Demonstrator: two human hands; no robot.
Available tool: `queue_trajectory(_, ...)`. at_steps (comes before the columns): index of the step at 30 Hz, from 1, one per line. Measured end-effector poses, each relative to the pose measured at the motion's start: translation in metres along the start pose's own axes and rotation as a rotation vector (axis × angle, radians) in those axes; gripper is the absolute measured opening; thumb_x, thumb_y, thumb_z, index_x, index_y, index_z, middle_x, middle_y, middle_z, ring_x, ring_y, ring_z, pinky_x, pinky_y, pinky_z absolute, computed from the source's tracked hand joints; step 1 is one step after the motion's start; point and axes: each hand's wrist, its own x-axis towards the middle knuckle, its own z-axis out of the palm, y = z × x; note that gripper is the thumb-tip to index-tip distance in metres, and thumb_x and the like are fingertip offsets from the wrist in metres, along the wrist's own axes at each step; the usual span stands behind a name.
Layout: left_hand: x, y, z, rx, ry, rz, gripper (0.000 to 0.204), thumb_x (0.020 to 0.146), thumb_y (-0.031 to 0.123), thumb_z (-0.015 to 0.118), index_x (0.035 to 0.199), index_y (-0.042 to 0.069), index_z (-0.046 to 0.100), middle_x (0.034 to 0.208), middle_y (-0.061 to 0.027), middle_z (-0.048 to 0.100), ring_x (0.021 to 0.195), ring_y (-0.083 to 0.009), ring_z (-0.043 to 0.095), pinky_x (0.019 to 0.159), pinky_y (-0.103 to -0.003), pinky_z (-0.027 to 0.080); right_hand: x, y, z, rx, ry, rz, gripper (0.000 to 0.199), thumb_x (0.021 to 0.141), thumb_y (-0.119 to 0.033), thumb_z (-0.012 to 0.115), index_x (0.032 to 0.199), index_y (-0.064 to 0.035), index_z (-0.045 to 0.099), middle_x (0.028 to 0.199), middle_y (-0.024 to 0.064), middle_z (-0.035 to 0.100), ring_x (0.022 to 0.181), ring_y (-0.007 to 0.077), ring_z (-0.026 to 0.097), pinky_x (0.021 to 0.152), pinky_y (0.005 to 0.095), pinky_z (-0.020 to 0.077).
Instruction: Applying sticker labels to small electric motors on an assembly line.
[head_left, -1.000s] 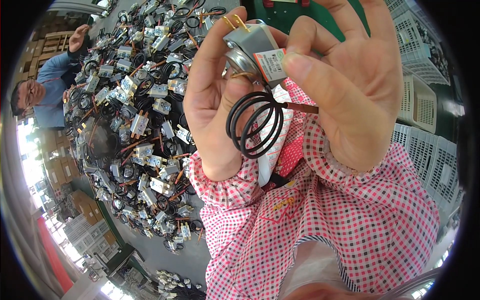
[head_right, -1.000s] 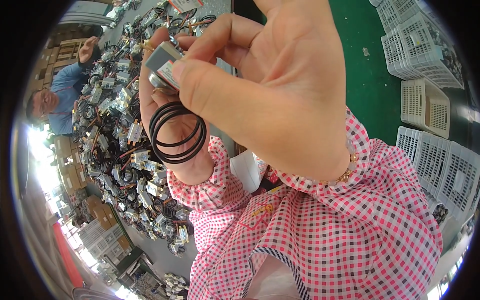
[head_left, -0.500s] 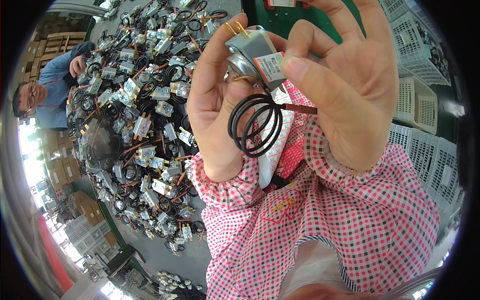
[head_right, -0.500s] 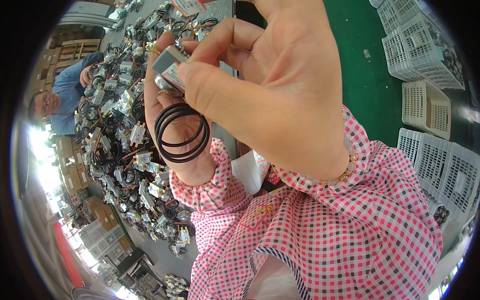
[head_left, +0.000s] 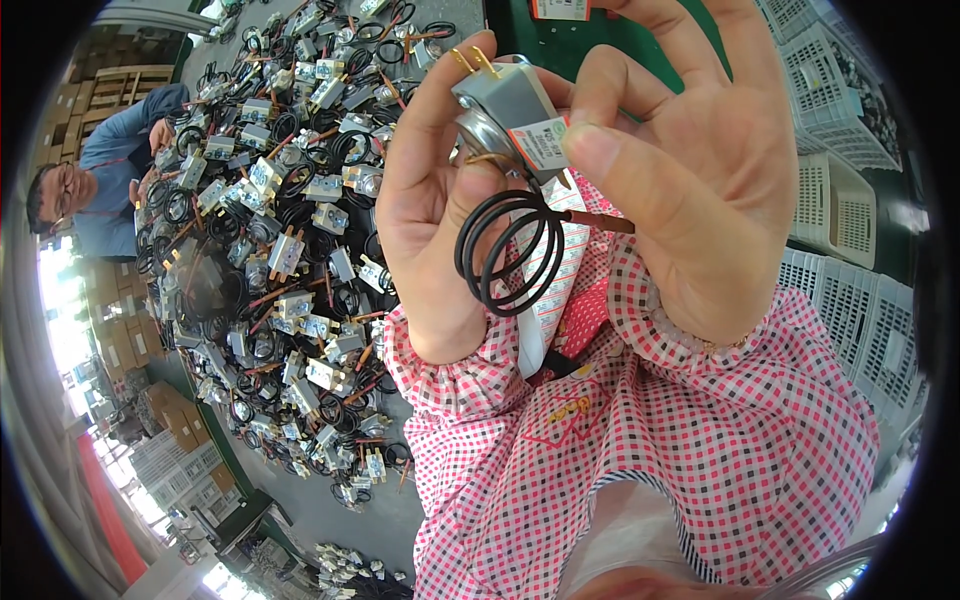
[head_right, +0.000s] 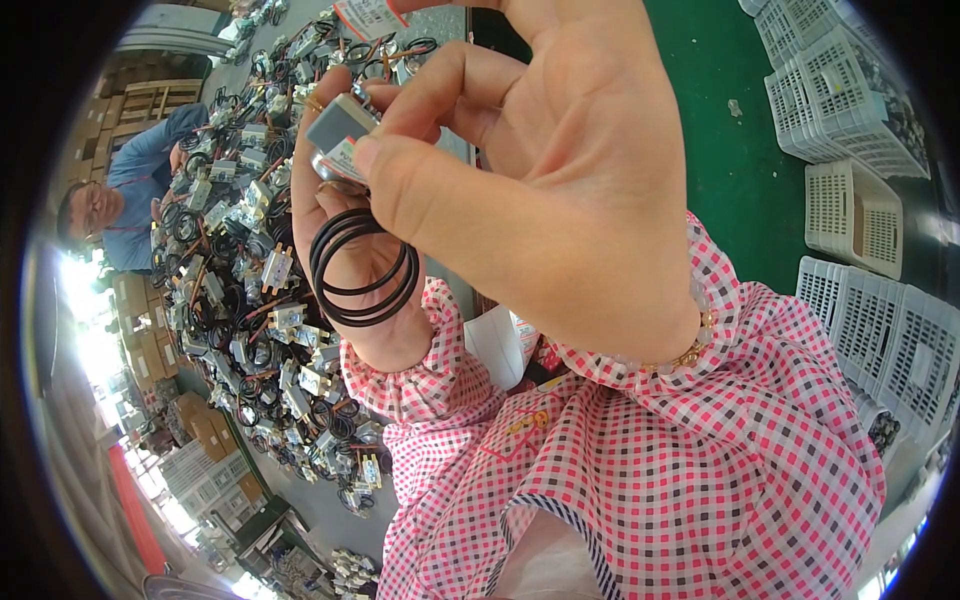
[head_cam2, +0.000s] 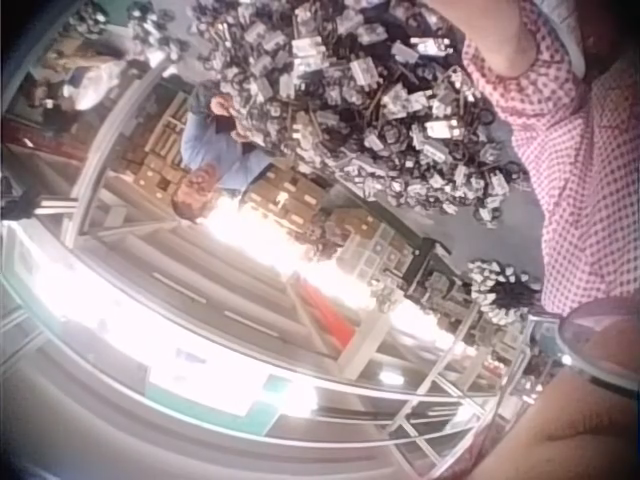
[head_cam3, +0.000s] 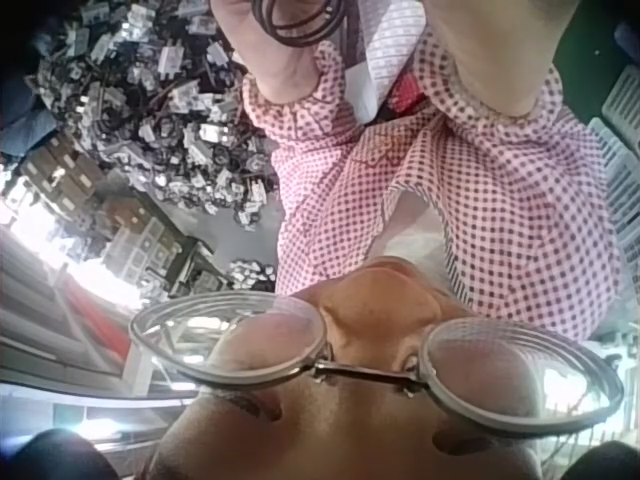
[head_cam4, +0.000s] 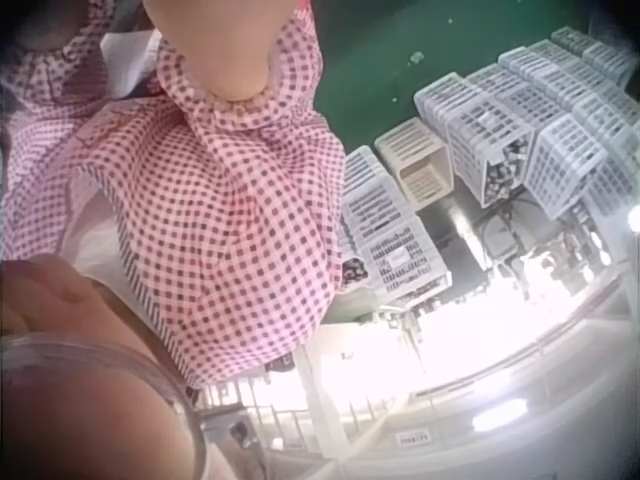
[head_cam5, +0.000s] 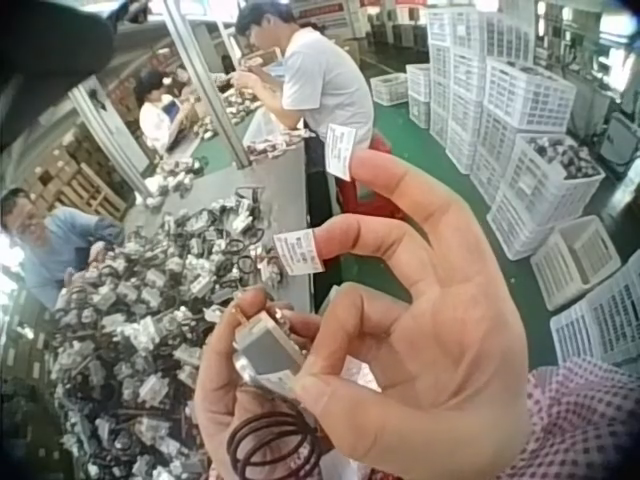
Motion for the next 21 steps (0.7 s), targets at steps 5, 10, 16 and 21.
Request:
queue_trajectory(5, 0.0003, 0.0008, -0.0003, -0.030, 0.008, -0.011, 0.051, 0.083, 0.002, 0.058, 0.130, 0.000, 0.039, 0.110, -0.0126, 0.056, 0.094, -0.0184, 0.058, 0.082, -0.027, 0.048, -0.0009, 0.0008, 0.0030, 0.007, -0.007, -0.026, 0.081, 0.078, -0.002, 0.063, 0.139, 0.0007, 0.010, 0.130, 0.0158, 0.030, 0.115, 0.0264, 0.043, 0.090, 0.0375, 0.0461)
queue_trajectory(10, 0.0000, 0.0005, 0.0035, -0.027, 0.046, -0.013, 0.053, 0.083, 0.004, 0.059, 0.131, -0.001, 0.038, 0.109, -0.0130, 0.056, 0.094, -0.0193, 0.058, 0.082, -0.027, 0.049, -0.0023, 0.0036, 0.0032, 0.014, -0.013, -0.050, 0.081, 0.078, -0.002, 0.063, 0.139, 0.0006, 0.010, 0.130, 0.0157, 0.030, 0.115, 0.0264, 0.042, 0.090, 0.0375, 0.0461)
queue_trajectory(16, 0.0002, 0.0001, 0.0008, 0.012, 0.035, -0.012, 0.054, 0.083, 0.008, 0.060, 0.131, -0.001, 0.037, 0.110, -0.0124, 0.056, 0.095, -0.0190, 0.058, 0.082, -0.028, 0.049, -0.0029, 0.0035, 0.0043, 0.024, -0.020, -0.081, 0.081, 0.078, -0.002, 0.064, 0.139, 0.0004, 0.010, 0.130, 0.0157, 0.030, 0.116, 0.0264, 0.042, 0.090, 0.0374, 0.0460)
queue_trajectory(21, 0.0003, -0.0011, 0.0020, 0.001, 0.015, 0.005, 0.054, 0.085, 0.011, 0.060, 0.132, -0.001, 0.036, 0.112, -0.0118, 0.055, 0.096, -0.0182, 0.058, 0.081, -0.027, 0.049, -0.0016, 0.0087, 0.0048, 0.032, -0.024, -0.108, 0.081, 0.077, -0.002, 0.064, 0.139, 0.0003, 0.011, 0.130, 0.0156, 0.030, 0.116, 0.0264, 0.042, 0.091, 0.0373, 0.0460)
